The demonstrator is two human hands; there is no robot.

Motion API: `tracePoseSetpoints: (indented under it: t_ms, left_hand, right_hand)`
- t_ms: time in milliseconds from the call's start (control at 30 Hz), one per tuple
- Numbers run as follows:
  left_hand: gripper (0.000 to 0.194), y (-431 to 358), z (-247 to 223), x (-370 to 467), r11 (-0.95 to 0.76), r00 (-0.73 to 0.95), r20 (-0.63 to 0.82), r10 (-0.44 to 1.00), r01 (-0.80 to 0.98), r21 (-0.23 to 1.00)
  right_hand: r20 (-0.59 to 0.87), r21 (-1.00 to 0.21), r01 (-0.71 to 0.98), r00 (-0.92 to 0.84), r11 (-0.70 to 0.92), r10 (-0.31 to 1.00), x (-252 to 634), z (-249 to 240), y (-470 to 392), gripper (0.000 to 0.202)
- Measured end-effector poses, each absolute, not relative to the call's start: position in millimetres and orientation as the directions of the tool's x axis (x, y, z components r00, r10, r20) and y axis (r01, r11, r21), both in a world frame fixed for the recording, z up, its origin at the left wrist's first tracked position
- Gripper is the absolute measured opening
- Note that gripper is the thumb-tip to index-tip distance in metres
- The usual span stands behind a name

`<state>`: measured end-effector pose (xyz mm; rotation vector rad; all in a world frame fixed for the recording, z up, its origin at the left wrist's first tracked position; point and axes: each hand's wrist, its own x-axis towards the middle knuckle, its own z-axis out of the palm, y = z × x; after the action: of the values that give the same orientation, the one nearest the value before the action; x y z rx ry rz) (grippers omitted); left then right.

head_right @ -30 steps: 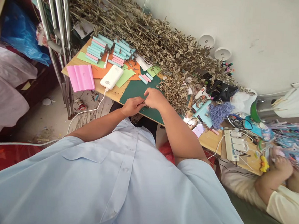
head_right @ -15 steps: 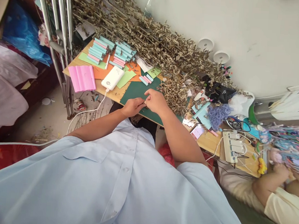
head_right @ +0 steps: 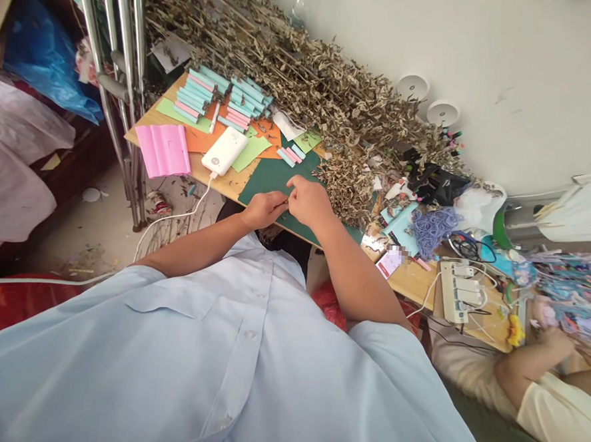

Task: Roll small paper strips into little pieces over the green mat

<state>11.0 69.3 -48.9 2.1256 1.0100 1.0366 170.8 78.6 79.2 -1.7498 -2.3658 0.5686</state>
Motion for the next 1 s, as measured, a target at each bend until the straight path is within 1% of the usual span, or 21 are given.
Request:
tracePoseSetpoints:
  t_ms: [67,100,167,267,433,533,633,767,833,1000]
  left_hand:
    - [0.034,68,-48,11,-0.560,0.413,0.406,0.815,0.383,0.734]
    - [0.034,68,-47,10,-0.562,0.414,0.407,0.814,0.385,0.732]
    - [0.034,68,-46,10,-0.565,0.419,0.406,0.812,0.391,0.726]
    - [0.034,68,-46,9,-0.568,0.429,0.400,0.810,0.405,0.717]
    - [0.029,69,-49,10,-0.550,0.442,0.365,0.819,0.427,0.718]
    - [0.028,69,-50,11,-0.532,0.432,0.350,0.831,0.437,0.725]
    - [0.028,68,-49,11,-0.535,0.428,0.358,0.830,0.427,0.729]
    - [0.032,67,-46,8,-0.544,0.436,0.367,0.822,0.409,0.733]
    - [0.035,67,-45,7,-0.547,0.442,0.367,0.819,0.405,0.733]
    - [0.039,66,-45,8,-0.547,0.459,0.358,0.813,0.392,0.740]
  right_hand:
    - [-0.164,-0.462,0.869,-0.280,0.177,0.946,176,76,83,0.039]
    - [-0.195,-0.482,0.865,-0.264,0.143,0.945,177,75,85,0.040]
    - [-0.234,-0.474,0.872,-0.254,0.118,0.938,177,76,88,0.040]
    - [-0.246,-0.390,0.901,-0.302,0.192,0.921,172,83,89,0.042]
    - [-0.290,-0.198,0.932,-0.351,0.303,0.890,156,93,86,0.048]
    - [-0.254,-0.109,0.932,-0.362,0.345,0.897,151,94,80,0.047]
    - [-0.201,-0.087,0.925,-0.379,0.369,0.903,153,95,73,0.043]
    - [-0.173,-0.152,0.885,-0.463,0.441,0.869,168,93,67,0.040]
    - [-0.160,-0.155,0.852,-0.522,0.501,0.838,176,90,65,0.038]
    - [-0.146,-0.031,0.801,-0.595,0.598,0.790,182,86,64,0.028]
